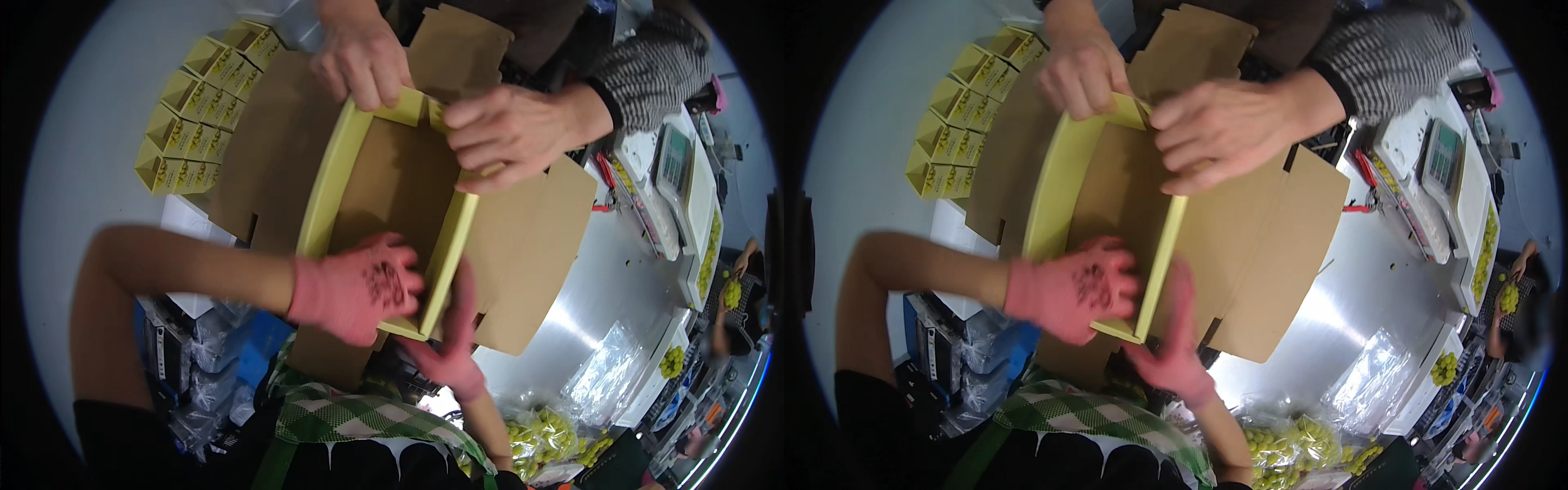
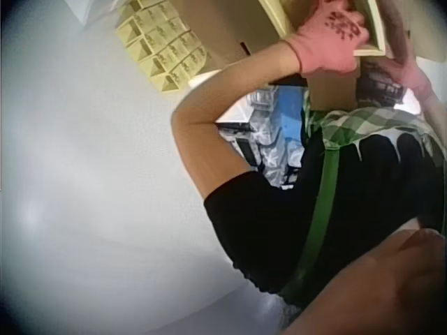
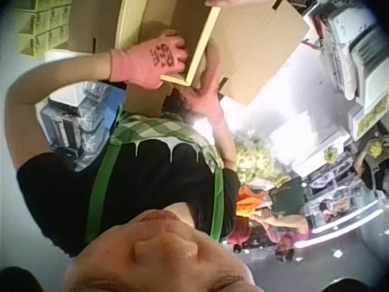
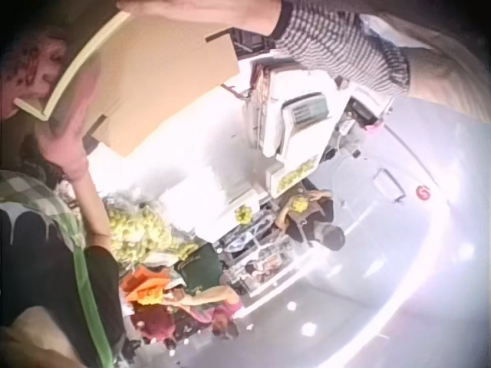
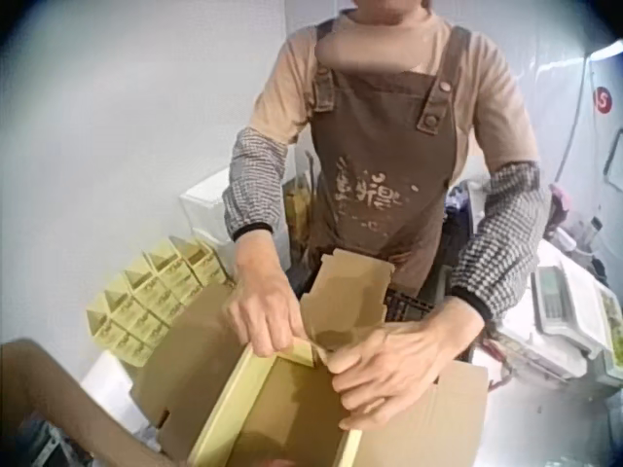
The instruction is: The person assembles flat cardboard pieces into small yellow boxes by folding and interlocking the sides. They repeatedly pick up a flat piece, fold it into a box shape, and place it on a stack of completed boxes.
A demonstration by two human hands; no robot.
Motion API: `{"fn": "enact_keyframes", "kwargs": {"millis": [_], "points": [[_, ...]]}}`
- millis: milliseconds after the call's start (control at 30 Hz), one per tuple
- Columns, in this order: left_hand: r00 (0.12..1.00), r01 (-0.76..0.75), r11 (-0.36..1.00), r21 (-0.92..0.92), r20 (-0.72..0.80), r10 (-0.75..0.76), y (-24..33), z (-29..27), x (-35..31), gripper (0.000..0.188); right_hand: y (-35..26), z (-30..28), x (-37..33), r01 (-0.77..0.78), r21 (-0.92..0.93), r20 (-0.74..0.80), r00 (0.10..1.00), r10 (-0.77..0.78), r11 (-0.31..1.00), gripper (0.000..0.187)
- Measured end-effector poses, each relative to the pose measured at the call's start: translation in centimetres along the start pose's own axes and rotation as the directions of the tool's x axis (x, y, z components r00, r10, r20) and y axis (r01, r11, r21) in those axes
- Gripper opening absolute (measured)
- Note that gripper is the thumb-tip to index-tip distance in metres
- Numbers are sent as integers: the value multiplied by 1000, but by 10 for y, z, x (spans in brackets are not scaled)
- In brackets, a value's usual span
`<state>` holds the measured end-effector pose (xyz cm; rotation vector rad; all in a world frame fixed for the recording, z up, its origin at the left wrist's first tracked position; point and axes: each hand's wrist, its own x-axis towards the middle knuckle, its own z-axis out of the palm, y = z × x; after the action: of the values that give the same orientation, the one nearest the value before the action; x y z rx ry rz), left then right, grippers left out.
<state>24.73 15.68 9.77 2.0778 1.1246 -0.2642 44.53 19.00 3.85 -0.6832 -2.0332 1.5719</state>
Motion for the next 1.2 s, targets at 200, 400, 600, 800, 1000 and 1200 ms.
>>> {"fn": "enact_keyframes", "kwargs": {"millis": [200,400,600,800,1000,1200], "points": [[99,68,971,-229,-967,-235,24,71,-68,40,-84,-14,62,228,-152,457,879,-136,962,77],[181,-397,447,-802,-545,-819,-25,169,-25,59,-53,62,113,60,-576,804,221,552,815,77],[104,-584,542,-604,-717,-689,-27,158,0,70,-30,66,119,-124,-533,837,71,543,837,96],[198,-591,485,-644,-699,-687,-27,148,-13,71,-27,74,121,-278,-444,869,99,485,852,79],[219,-657,405,-636,-675,-704,-35,163,0,68,-48,76,132,157,-486,866,220,449,860,56],[216,-456,655,-602,-789,-575,-22,150,-22,64,-79,51,53,458,-618,622,782,40,639,50]]}}
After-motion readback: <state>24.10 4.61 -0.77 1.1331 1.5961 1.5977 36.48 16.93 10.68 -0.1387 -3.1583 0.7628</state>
